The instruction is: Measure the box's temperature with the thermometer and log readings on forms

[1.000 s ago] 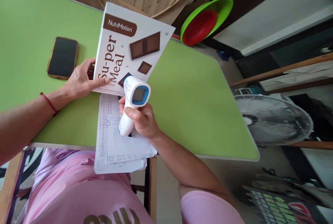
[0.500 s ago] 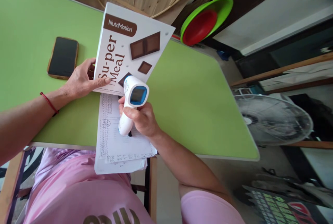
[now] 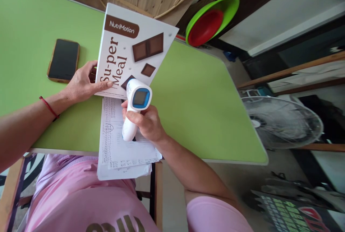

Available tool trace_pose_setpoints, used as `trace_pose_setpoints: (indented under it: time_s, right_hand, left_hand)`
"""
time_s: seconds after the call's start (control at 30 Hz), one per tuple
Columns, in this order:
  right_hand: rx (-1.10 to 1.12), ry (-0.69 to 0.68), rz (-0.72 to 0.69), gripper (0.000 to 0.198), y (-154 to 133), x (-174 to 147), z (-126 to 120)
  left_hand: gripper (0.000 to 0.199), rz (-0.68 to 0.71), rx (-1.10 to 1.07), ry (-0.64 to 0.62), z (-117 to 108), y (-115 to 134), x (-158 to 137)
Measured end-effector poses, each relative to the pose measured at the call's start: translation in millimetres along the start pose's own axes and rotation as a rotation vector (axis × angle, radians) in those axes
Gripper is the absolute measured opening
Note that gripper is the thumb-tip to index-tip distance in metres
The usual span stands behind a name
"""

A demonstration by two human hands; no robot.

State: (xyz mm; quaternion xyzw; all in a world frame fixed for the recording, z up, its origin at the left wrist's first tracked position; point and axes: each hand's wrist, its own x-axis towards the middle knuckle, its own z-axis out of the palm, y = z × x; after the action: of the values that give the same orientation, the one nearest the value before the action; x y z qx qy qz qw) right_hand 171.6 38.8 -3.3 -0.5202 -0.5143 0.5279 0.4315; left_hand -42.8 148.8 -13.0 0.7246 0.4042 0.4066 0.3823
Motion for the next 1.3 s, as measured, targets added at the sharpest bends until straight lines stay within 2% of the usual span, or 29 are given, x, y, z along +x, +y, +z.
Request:
trace_pose_setpoints:
  time_s: [0.2,0.4,0.6,0.83,0.97,1.13,1.2,1.3]
  right_hand:
    - [-0.030,0.036,-0.034,0.029,-2.8,0.6,-4.3]
    - [-0.196,0.214,-0.211,0.020,-14.1,-2.0,-17.9]
    - [-0.328,0.322,-0.368,0.019,-20.9,-3.7,-27.7]
    - [-0.401,0.375,-0.358,0.023,-21.2,-1.1,-40.4]
    - [-0.668,0.391,-0.267,0.030,-26.4,1.4,-54.5]
    - [-1.118,0.338,0.029,0.031,-29.1,8.9,-66.3]
    - [-1.219,0.288,0.129,0.028,-27.3,12.9,-65.5]
    - [-1.285,0.238,0.195,0.028,-24.0,17.6,-61.1]
  left_hand:
    - [0.071,0.011,-0.030,-0.032,-0.7,5.2,0.4]
    - [0.065,0.012,-0.123,-0.011,2.8,-0.7,0.4]
    - [0.076,-0.006,-0.096,0.132,-3.4,-13.0,4.4]
    - [0.089,0.021,-0.044,0.140,-2.5,-21.1,9.9]
    - [0.088,0.024,0.016,0.107,-1.2,-24.9,12.9]
    - [0.076,0.094,0.146,0.064,-1.9,-23.6,15.1]
    - [0.072,0.120,0.184,0.037,-1.2,-21.2,15.0]
    - [0.069,0.124,0.223,0.006,-0.1,-19.8,13.8]
